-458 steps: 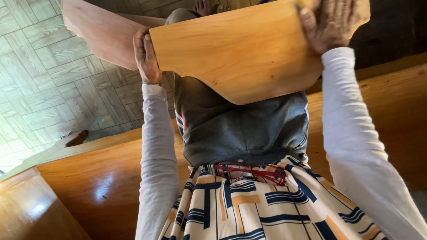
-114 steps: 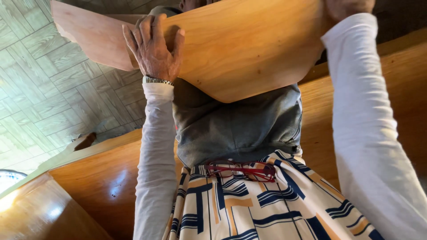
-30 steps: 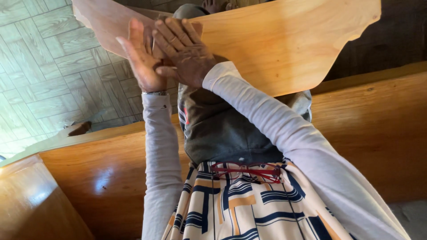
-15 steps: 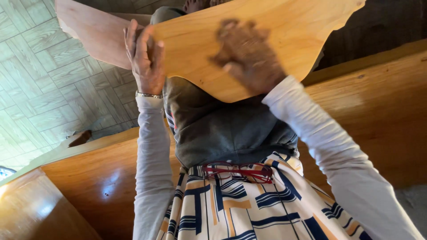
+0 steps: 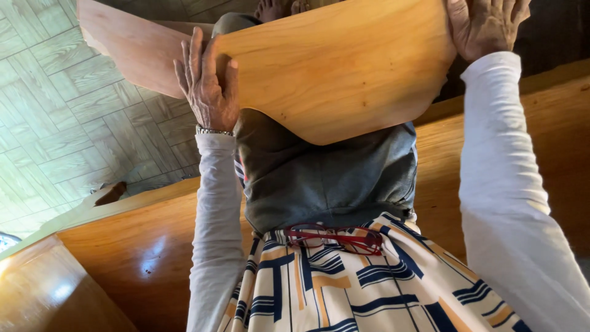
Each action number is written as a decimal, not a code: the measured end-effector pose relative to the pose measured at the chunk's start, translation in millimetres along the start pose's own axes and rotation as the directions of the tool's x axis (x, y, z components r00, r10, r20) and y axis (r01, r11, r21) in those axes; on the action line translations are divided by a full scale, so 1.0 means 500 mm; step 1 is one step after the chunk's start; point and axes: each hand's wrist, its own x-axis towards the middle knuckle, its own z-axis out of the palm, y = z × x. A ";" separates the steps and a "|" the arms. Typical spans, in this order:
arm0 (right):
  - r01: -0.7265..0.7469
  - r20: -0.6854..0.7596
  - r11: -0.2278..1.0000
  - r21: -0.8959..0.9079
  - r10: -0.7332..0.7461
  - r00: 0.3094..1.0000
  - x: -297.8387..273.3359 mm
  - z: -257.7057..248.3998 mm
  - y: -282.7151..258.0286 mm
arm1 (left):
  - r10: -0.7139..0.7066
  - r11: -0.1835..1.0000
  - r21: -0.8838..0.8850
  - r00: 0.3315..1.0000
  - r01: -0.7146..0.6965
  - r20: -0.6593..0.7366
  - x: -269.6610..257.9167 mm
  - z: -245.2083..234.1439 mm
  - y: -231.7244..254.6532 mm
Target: The person sits on the floor and sands a light-colored wooden board using a sanding block. They hold the board with their left hand and rub the surface with the sanding block in their right hand, working across the face and edges of the wood.
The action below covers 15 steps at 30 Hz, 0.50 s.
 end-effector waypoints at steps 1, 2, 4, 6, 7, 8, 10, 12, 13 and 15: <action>0.030 -0.064 0.999 -0.018 -0.031 0.997 -0.002 0.008 -0.007 | -0.019 1.000 -0.012 1.000 0.019 0.003 -0.001 -0.002 -0.002; 0.034 -0.064 0.999 -0.019 -0.036 0.997 0.002 0.012 -0.034 | -0.022 1.000 -0.014 1.000 0.022 0.001 0.000 -0.003 -0.008; 0.120 -0.097 0.973 -0.196 -0.142 0.985 0.009 0.017 -0.084 | -0.016 1.000 -0.022 1.000 0.016 -0.001 -0.001 0.000 -0.017; 0.057 0.023 0.998 -0.024 -0.056 0.998 0.043 -0.055 -0.182 | -0.020 0.999 -0.031 1.000 0.020 0.013 -0.001 -0.002 -0.017; -0.034 0.156 0.989 0.145 0.011 0.988 0.060 -0.089 -0.230 | -0.020 0.999 -0.035 0.999 0.021 0.030 0.000 -0.003 -0.016; -0.031 0.155 0.990 0.140 0.009 0.988 0.055 -0.080 -0.214 | -0.021 0.999 -0.041 0.999 0.022 0.026 0.000 0.001 -0.019; -0.041 0.172 0.986 0.163 0.013 0.985 0.044 -0.062 -0.180 | 0.030 1.000 0.007 0.999 -0.030 0.025 -0.003 0.011 -0.024; 0.016 0.078 0.996 0.091 -0.024 0.997 0.031 -0.010 -0.104 | 0.037 0.999 -0.001 0.999 -0.037 0.013 -0.004 0.012 -0.016; 0.067 -0.015 0.998 0.021 -0.066 0.998 0.025 0.015 -0.065 | 0.048 0.999 -0.003 0.999 -0.048 0.002 -0.003 0.014 -0.011; -0.093 0.053 0.995 0.039 0.091 0.994 0.032 0.014 -0.027 | 0.057 0.998 0.005 0.998 -0.057 -0.004 0.002 0.021 -0.016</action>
